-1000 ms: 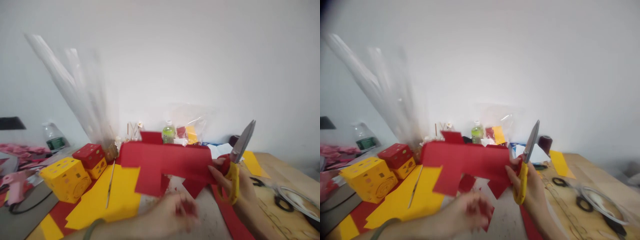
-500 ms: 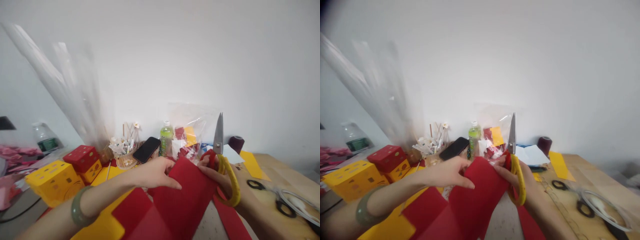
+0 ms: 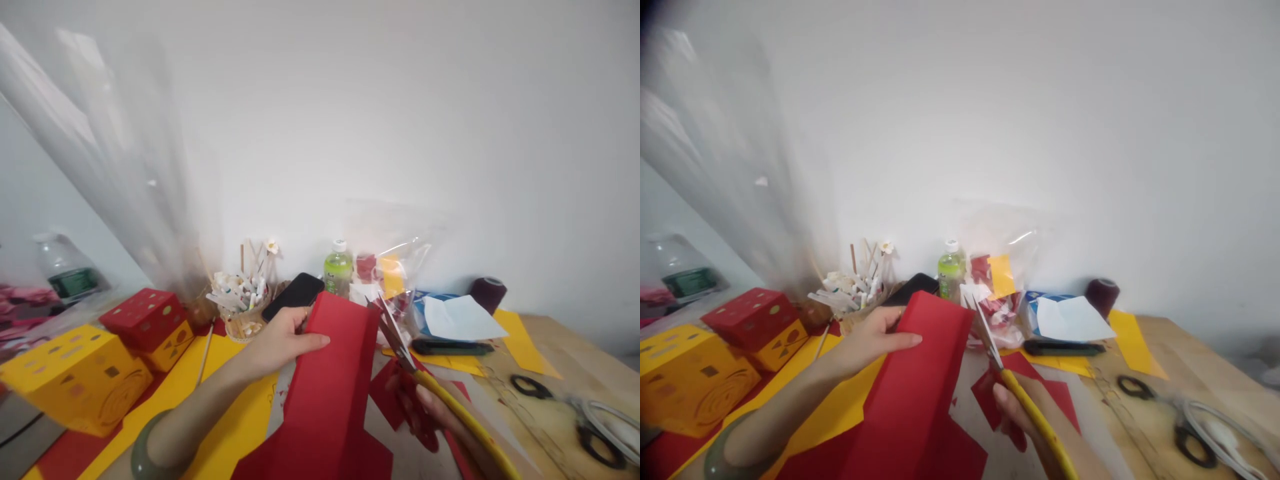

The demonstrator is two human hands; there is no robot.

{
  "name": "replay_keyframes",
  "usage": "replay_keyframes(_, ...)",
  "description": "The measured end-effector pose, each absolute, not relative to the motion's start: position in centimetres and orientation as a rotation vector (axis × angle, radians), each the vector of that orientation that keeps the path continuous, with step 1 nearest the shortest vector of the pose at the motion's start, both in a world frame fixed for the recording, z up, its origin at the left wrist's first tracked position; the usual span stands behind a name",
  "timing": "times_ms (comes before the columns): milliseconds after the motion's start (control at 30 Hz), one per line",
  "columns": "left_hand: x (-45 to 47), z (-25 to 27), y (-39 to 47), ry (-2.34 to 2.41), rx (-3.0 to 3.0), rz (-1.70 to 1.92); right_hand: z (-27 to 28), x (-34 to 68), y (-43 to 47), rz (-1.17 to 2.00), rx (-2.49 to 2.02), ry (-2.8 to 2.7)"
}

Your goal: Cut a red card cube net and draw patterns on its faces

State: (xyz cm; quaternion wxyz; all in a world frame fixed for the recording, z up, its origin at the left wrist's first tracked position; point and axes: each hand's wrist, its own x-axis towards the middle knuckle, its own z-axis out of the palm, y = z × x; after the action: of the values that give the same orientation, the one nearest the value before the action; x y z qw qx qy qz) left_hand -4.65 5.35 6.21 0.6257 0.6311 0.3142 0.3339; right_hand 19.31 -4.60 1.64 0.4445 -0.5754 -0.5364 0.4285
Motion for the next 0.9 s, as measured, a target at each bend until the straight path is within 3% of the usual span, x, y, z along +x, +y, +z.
replay_keyframes(900, -5.2, 7.3, 4.7, 0.956, 1.807, 0.652, 0.2, 18.9, -3.5, 1.261, -1.563, -1.412)
